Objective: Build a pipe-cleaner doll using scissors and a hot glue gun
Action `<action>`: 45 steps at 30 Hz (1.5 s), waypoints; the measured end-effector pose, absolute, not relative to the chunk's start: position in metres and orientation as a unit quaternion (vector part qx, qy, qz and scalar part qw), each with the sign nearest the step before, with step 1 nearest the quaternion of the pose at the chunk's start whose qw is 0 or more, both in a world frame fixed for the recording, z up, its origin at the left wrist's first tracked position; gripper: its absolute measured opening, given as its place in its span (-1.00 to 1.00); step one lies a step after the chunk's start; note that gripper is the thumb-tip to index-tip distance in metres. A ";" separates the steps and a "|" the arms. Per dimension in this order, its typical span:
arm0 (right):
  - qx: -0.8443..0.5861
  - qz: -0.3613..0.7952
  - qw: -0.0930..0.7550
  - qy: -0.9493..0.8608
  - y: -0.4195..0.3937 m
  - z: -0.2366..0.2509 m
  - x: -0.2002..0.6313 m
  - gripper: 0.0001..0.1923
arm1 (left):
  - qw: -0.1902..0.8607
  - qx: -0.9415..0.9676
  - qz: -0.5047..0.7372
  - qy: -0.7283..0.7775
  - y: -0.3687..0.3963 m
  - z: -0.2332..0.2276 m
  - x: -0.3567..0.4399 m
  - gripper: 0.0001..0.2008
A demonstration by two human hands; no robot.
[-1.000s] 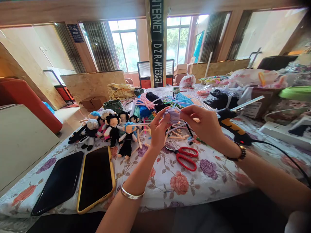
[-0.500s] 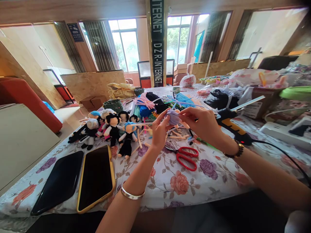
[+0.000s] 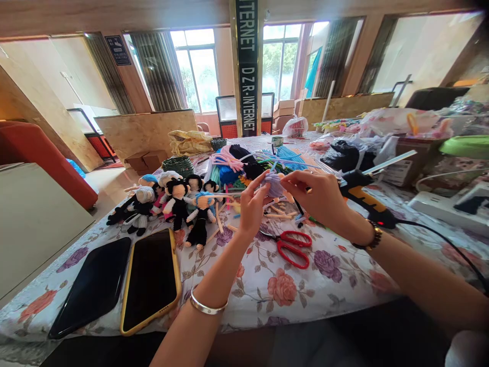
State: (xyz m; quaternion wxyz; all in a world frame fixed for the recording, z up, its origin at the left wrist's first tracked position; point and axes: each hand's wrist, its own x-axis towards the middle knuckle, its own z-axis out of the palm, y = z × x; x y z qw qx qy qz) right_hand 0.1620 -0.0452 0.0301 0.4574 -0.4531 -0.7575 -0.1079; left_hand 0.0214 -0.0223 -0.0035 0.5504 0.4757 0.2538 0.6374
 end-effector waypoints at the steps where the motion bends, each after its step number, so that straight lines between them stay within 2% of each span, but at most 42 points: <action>1: -0.451 -0.107 0.459 -0.758 -0.045 0.030 0.162 -0.78 | 0.547 0.479 0.637 0.256 -0.023 -0.003 0.021 -0.61; 13: -0.451 -0.054 0.443 -0.773 -0.047 0.031 0.161 -0.81 | 0.514 0.500 0.652 0.247 -0.021 -0.008 0.021 -0.65; 38: -0.453 0.059 0.460 -0.761 -0.045 0.039 0.172 -0.84 | 0.621 0.406 0.638 0.208 -0.020 0.001 0.018 -0.71; 45: -0.457 0.108 0.460 -0.754 -0.045 0.042 0.175 -0.70 | 0.656 0.394 0.618 0.182 -0.019 0.002 0.015 -0.72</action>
